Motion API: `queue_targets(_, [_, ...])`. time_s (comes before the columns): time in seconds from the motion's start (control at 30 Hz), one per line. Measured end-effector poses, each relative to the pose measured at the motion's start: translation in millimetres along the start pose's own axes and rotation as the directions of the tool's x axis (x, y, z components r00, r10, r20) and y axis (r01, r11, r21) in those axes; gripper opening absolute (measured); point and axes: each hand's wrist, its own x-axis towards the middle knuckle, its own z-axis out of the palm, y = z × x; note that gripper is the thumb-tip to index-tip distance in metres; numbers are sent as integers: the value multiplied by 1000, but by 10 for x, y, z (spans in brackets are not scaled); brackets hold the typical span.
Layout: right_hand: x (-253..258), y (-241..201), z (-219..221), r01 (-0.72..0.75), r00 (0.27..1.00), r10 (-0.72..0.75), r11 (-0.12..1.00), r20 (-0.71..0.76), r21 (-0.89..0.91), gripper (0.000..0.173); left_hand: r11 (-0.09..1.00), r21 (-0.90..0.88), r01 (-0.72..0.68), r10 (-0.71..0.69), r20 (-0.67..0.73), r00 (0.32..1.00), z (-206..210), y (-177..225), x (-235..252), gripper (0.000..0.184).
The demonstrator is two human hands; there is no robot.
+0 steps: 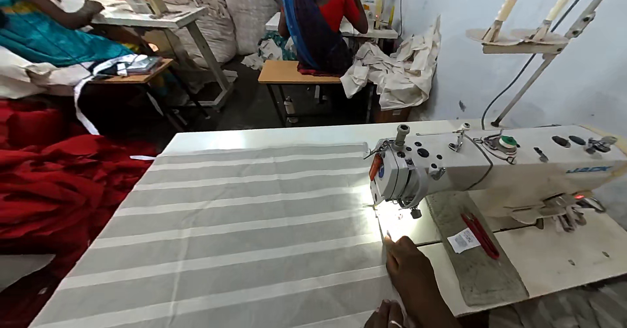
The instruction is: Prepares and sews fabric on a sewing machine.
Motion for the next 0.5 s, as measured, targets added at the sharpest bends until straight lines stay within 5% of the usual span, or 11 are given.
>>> queue_targets(0.17, [-146, 115, 80, 116, 983, -106, 991, -153, 63, 29, 991, 106, 79, -53, -229, 972, 174, -140, 176, 20])
queue_targets(0.5, [21, 176, 135, 159, 973, -139, 982, -186, 99, 19, 975, 213, 62, 10, -324, 946, 326, -684, 524, 30])
